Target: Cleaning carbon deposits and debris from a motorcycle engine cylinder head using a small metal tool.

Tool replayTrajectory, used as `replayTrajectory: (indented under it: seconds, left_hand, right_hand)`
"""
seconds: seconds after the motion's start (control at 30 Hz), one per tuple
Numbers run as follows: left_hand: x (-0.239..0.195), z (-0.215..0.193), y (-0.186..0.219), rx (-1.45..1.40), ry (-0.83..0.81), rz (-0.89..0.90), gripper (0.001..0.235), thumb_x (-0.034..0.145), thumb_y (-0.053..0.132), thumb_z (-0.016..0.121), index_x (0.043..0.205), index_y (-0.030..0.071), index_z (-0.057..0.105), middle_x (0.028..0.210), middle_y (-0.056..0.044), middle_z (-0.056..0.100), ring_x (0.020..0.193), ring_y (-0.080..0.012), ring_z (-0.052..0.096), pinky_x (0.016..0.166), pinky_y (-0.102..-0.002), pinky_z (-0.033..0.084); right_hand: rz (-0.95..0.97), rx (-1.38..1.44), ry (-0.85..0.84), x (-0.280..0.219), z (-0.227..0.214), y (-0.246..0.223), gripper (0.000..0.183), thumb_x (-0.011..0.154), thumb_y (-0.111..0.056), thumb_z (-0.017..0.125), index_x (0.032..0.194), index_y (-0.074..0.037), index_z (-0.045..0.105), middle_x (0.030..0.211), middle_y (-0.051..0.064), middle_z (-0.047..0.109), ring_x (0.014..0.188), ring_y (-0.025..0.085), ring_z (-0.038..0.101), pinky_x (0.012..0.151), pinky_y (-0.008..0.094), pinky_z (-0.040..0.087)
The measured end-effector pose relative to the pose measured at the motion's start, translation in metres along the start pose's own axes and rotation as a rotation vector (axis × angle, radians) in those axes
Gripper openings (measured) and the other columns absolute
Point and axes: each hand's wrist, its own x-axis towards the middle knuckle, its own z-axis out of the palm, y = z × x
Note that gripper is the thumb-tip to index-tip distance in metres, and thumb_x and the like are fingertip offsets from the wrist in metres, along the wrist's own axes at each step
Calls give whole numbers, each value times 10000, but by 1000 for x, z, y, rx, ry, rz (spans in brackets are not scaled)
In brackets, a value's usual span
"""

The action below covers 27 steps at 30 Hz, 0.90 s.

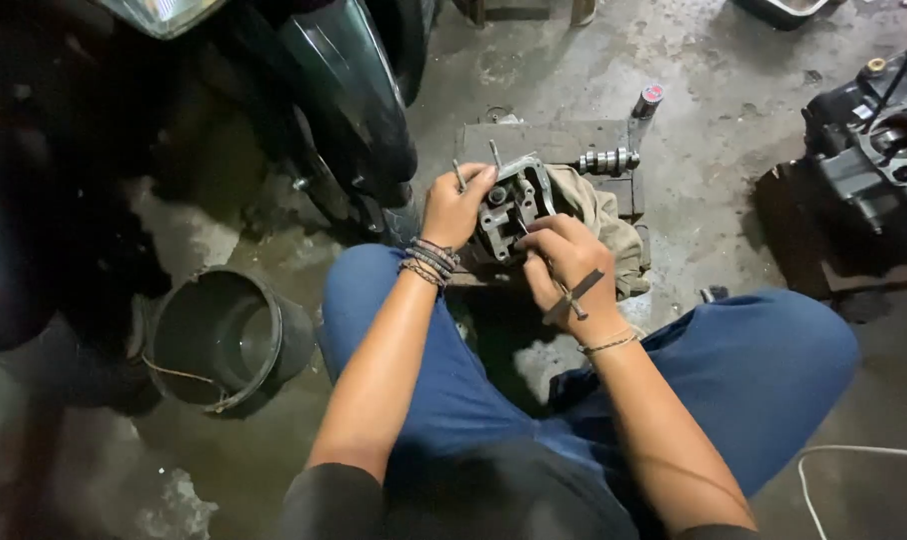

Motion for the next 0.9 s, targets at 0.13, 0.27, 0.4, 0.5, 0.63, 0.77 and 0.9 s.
replayTrajectory:
  seconds: [0.13, 0.27, 0.4, 0.5, 0.63, 0.77, 0.9]
  left_hand:
    - [1, -1, -1, 9, 19, -7, 389, 935, 516, 660, 1040, 166, 794, 960, -79, 783, 1086, -318, 696, 952, -447, 528]
    - [-4, -5, 10, 15, 4, 0, 385, 937, 496, 661, 1067, 156, 786, 985, -96, 779, 1092, -349, 692, 960, -472, 526]
    - [-5, -6, 8, 40, -18, 25, 391, 942, 502, 639, 1083, 166, 779, 1010, -117, 774, 1102, -360, 683, 950, -473, 526]
    - [-5, -5, 8, 32, -14, 51, 388, 951, 496, 640, 1082, 158, 779, 1000, -113, 776, 1085, -357, 692, 945, -473, 532]
    - [-12, -3, 14, 63, -15, 77, 392, 949, 487, 648, 1091, 144, 775, 1029, -136, 768, 1097, -384, 680, 953, -479, 530]
    - [-11, -3, 12, 85, 2, 115, 391, 948, 498, 654, 1081, 151, 777, 1012, -119, 767, 1068, -373, 691, 930, -470, 541]
    - [-13, -1, 13, 104, -4, 146, 412, 928, 525, 665, 1069, 152, 771, 999, -126, 758, 1052, -376, 694, 903, -466, 550]
  right_hand:
    - [37, 49, -73, 2, -4, -1, 143, 850, -84, 589, 800, -106, 721, 910, 95, 710, 770, 371, 685, 694, 451, 575]
    - [66, 121, -24, 6, -2, 2, 156, 848, -82, 582, 832, -118, 733, 915, 123, 697, 836, 423, 687, 722, 480, 567]
    - [54, 109, -49, 1, -1, 2, 162, 832, -89, 575, 788, -149, 719, 879, 85, 703, 794, 392, 696, 693, 445, 572]
    - [69, 124, -112, 5, -9, -11, 180, 839, -80, 557, 763, -126, 713, 794, 99, 673, 690, 389, 674, 634, 441, 574]
    - [22, 86, -27, 1, -7, -5, 185, 852, -67, 575, 818, -150, 736, 910, 73, 722, 788, 385, 700, 664, 434, 582]
    - [31, 0, -73, 5, -14, -12, 159, 846, -80, 573, 775, -111, 712, 881, 101, 705, 742, 404, 684, 638, 457, 580]
    - [66, -7, -46, 3, -16, -9, 157, 857, -91, 572, 802, -104, 719, 893, 105, 711, 779, 411, 693, 628, 466, 578]
